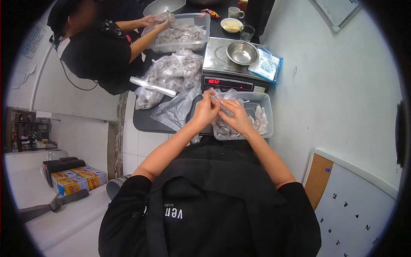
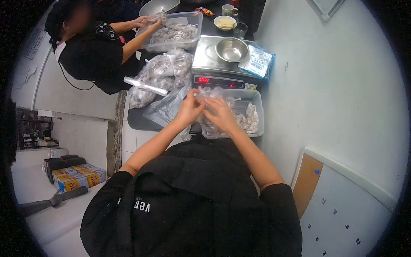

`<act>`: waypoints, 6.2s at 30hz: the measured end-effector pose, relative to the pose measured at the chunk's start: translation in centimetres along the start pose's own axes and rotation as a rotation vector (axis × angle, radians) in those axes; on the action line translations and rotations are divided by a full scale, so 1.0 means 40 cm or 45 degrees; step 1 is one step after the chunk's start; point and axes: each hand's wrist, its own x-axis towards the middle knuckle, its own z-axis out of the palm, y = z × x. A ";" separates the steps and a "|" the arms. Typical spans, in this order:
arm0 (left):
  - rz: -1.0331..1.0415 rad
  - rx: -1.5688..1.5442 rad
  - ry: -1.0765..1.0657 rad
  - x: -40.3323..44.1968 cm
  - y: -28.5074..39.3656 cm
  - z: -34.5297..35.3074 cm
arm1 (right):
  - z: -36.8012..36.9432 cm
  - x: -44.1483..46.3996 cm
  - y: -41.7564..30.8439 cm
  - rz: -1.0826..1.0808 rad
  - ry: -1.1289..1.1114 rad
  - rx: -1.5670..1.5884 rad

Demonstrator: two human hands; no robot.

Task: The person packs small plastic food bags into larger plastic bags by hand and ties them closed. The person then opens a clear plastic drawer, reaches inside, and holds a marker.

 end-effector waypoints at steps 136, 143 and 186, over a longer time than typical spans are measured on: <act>0.214 -0.067 -0.011 0.076 0.146 -0.271 | -0.070 0.139 -0.058 0.064 0.027 0.283; -0.217 -0.671 -0.522 0.129 0.127 -0.255 | -0.162 0.117 -0.120 0.276 0.046 0.644; -0.073 -1.470 -0.476 0.000 -0.001 -0.227 | -0.206 0.157 0.005 0.710 0.723 1.438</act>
